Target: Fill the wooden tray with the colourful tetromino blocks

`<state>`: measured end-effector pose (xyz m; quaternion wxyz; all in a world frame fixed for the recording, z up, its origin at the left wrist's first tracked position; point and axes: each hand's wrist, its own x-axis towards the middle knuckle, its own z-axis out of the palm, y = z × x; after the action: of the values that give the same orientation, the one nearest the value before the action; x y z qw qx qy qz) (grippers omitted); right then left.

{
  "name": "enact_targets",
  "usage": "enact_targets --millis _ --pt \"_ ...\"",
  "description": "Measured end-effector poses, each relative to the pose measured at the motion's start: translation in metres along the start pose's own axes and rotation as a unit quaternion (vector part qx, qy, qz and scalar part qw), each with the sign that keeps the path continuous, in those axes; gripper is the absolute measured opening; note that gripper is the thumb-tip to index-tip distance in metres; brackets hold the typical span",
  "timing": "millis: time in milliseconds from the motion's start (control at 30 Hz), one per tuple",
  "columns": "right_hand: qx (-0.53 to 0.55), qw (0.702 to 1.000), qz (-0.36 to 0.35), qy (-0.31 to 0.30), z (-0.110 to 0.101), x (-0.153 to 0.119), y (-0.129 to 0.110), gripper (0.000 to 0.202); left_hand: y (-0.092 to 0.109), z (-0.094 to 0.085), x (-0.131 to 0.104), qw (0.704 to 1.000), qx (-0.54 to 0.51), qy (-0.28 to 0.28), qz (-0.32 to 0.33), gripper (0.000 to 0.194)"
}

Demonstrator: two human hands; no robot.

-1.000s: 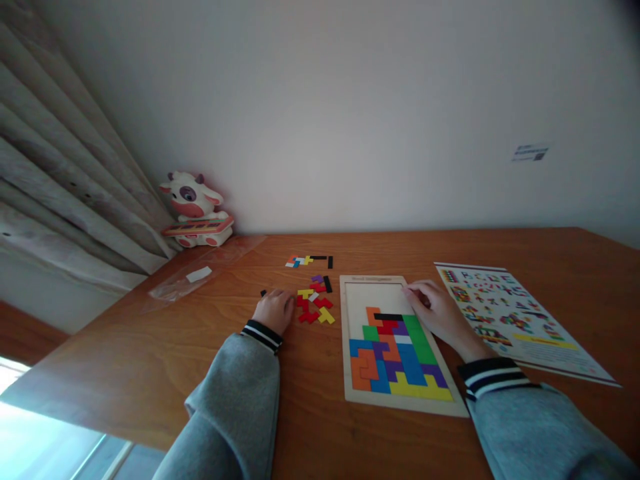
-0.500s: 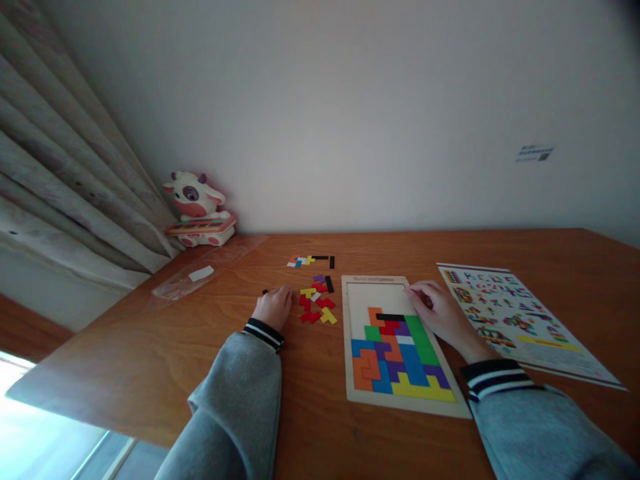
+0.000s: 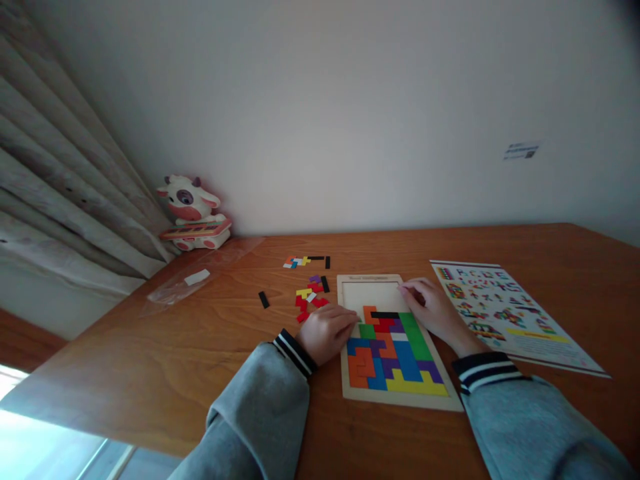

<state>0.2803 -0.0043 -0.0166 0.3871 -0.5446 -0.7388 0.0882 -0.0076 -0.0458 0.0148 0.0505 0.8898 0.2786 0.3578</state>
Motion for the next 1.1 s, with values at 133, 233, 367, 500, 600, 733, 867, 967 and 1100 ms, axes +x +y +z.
enact_targets --millis 133,233,367,500,600,733,867,967,1100 --pt "0.000 1.000 0.000 -0.003 0.000 0.000 0.000 0.026 0.004 0.004 -0.002 0.999 0.002 -0.042 -0.025 0.025" --pt "0.000 1.000 0.000 0.001 0.001 0.000 0.001 0.026 0.005 -0.001 -0.003 0.997 0.011 -0.065 -0.026 0.027" --pt "0.003 1.000 -0.001 -0.004 0.001 0.001 0.001 0.025 0.010 -0.006 -0.002 0.997 0.023 -0.079 -0.011 0.031" --pt "0.003 1.000 -0.002 -0.008 0.000 0.000 0.000 0.025 0.012 -0.004 -0.003 0.996 0.030 -0.080 -0.001 0.025" --pt "0.001 1.000 0.000 -0.010 0.000 -0.001 0.000 0.025 0.010 -0.001 -0.005 0.997 0.023 -0.068 -0.003 0.020" --pt "-0.001 1.000 0.002 -0.013 0.000 0.000 0.000 0.025 0.009 0.000 -0.007 0.998 0.015 -0.060 -0.006 0.021" --pt "-0.003 1.000 0.001 -0.013 0.000 0.000 0.001 0.025 0.014 -0.005 -0.004 0.996 0.025 -0.082 0.012 0.024" --pt "-0.003 1.000 -0.002 -0.013 0.001 0.000 0.002 0.026 0.016 -0.008 -0.002 0.995 0.033 -0.088 0.016 0.025" --pt "0.006 1.000 -0.004 -0.008 0.000 0.000 0.001 0.027 0.017 -0.011 -0.001 0.995 0.026 -0.088 0.036 0.027"
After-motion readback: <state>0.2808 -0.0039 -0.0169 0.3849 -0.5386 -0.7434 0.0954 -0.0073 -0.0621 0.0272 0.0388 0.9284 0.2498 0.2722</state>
